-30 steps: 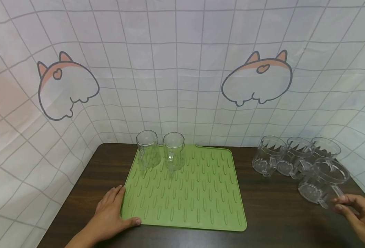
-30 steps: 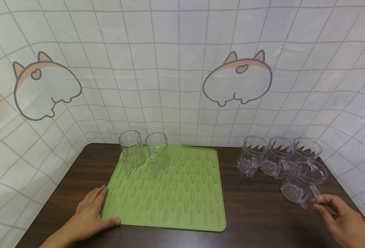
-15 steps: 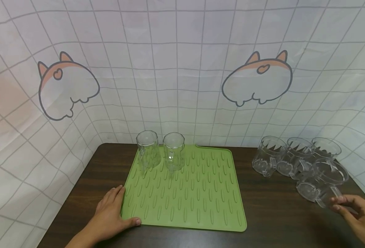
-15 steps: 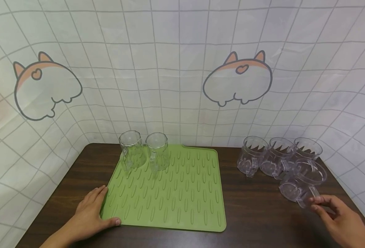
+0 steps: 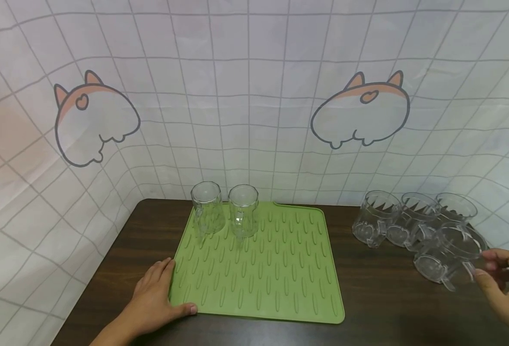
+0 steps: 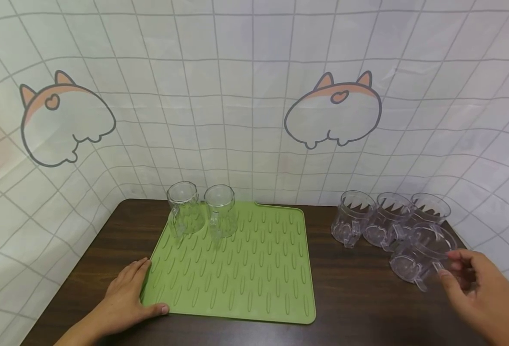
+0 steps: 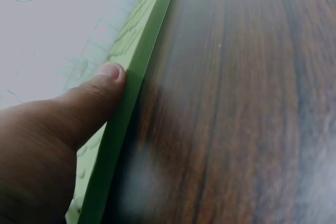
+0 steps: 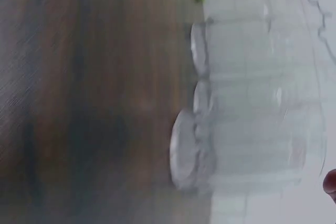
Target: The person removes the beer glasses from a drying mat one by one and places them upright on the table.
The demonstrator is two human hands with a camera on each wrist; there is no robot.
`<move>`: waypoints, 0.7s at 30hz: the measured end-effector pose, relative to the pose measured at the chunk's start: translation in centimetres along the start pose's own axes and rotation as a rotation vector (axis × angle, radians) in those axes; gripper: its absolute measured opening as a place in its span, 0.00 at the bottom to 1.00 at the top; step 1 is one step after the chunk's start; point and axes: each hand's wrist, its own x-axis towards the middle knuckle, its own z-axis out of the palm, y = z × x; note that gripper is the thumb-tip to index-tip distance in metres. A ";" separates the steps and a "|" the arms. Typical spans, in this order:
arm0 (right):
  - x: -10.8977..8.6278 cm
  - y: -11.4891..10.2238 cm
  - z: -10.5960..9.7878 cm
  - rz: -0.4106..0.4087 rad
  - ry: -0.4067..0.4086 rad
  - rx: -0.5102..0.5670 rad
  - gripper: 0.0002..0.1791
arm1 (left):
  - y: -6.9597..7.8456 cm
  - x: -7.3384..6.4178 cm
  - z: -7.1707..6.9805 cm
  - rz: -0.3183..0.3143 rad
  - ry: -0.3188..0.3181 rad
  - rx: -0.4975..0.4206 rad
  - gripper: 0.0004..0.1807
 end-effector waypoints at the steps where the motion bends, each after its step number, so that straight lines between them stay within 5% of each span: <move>1: 0.3 -0.3 0.2 -0.035 -0.041 -0.012 0.19 | 0.0 0.0 0.0 0.000 -0.002 0.002 0.76; 9: 2.3 -3.3 2.3 -0.234 -0.284 -0.114 0.24 | 0.0 -0.2 0.1 0.001 0.004 0.007 0.76; 21: 4.0 -7.4 8.4 -0.218 -0.380 -0.031 0.23 | 0.1 -0.2 0.0 0.004 0.035 0.022 0.76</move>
